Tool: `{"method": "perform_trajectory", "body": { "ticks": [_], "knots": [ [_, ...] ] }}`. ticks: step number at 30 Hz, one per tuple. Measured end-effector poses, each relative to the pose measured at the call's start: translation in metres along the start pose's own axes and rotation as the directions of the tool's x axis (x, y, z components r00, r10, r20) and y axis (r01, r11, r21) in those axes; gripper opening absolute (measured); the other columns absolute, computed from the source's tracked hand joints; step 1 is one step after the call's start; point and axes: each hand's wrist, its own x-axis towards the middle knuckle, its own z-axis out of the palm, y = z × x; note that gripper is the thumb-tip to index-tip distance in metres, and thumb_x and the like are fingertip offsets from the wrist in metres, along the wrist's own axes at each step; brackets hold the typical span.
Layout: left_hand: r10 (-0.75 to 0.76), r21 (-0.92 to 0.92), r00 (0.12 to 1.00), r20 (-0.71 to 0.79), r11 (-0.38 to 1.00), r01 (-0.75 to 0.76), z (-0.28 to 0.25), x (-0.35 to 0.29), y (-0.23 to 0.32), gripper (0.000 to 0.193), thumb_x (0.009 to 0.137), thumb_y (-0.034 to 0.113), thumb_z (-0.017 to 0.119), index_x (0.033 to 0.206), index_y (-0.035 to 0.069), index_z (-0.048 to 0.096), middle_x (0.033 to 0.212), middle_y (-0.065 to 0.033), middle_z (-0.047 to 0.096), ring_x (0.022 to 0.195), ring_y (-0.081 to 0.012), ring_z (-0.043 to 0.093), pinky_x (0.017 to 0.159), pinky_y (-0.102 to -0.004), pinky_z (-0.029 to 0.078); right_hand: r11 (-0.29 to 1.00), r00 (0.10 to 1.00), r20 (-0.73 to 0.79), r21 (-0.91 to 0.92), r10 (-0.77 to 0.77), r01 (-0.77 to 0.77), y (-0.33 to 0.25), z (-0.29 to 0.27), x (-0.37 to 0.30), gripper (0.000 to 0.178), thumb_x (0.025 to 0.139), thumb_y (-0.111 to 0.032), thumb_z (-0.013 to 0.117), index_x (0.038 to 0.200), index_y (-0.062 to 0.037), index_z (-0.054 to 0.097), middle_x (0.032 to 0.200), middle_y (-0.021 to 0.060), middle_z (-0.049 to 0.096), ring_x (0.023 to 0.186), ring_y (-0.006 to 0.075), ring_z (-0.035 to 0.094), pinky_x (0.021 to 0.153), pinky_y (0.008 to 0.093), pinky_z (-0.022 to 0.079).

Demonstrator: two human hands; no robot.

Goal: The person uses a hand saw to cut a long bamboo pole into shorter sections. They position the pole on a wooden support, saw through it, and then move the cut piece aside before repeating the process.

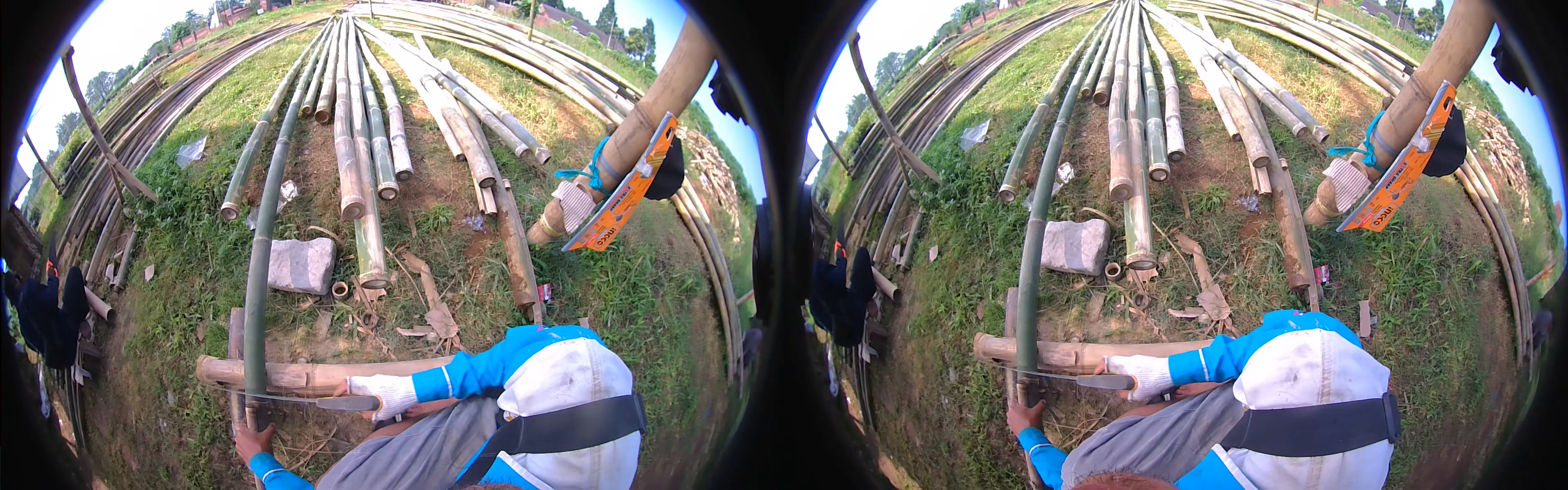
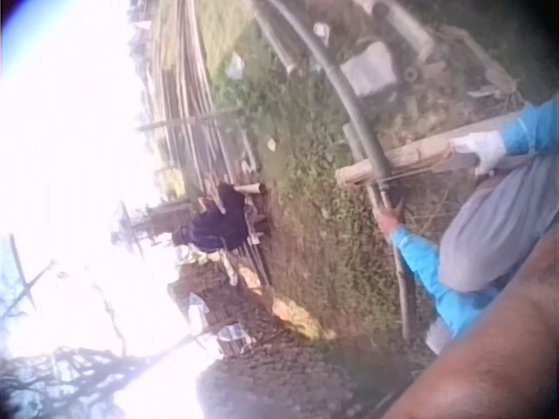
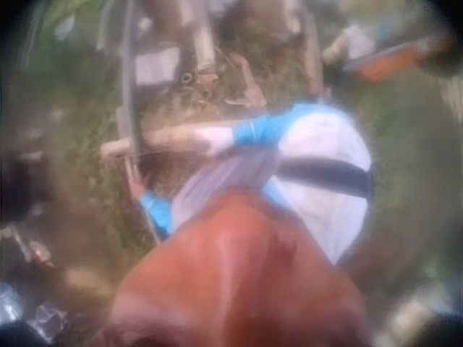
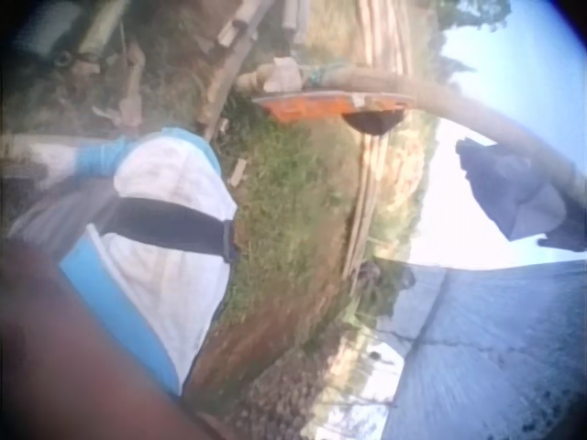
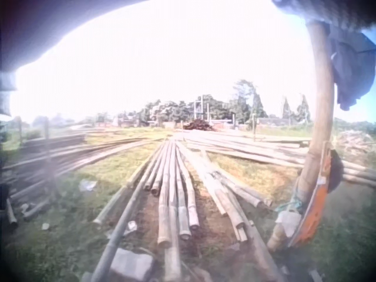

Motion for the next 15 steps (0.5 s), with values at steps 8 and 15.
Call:
{"method": "perform_trajectory", "body": {
  "ticks": [8, 15],
  "knots": [
    [-0.052, 0.038, 0.999, 0.013, 0.998, 0.051, 0.004, -0.007, 0.017, 0.078, 0.065, 0.041, 0.094, 0.136, 0.018, 0.071, 0.11, -0.0196, 0.079, 0.102, -0.0397, 0.076, 0.093, -0.0526, 0.06, 0.988, 0.987, 0.081, 0.055, 0.139, -0.143, -0.029, -0.008, 0.02, 0.069, 0.085, -0.011, 0.073, 0.149, -0.0122, 0.049, 0.11, 0.0128, 0.065, 0.103, 0.0266, 0.067, 0.09, 0.0416, 0.055],
    [-0.033, -0.013, 0.994, 0.106, 0.999, 0.034, -0.007, 0.002, 0.015, 0.084, 0.067, 0.045, 0.093, 0.14, 0.013, 0.068, 0.116, -0.0211, 0.078, 0.106, -0.0393, 0.076, 0.094, -0.0528, 0.06, 0.963, 0.964, -0.043, -0.065, -0.263, 0.26, 0.003, 0.03, 0.127, 0.062, 0.081, -0.016, 0.078, 0.138, -0.0087, 0.054, 0.117, 0.0193, 0.066, 0.109, 0.0346, 0.068, 0.095, 0.0431, 0.054]
  ]
}}
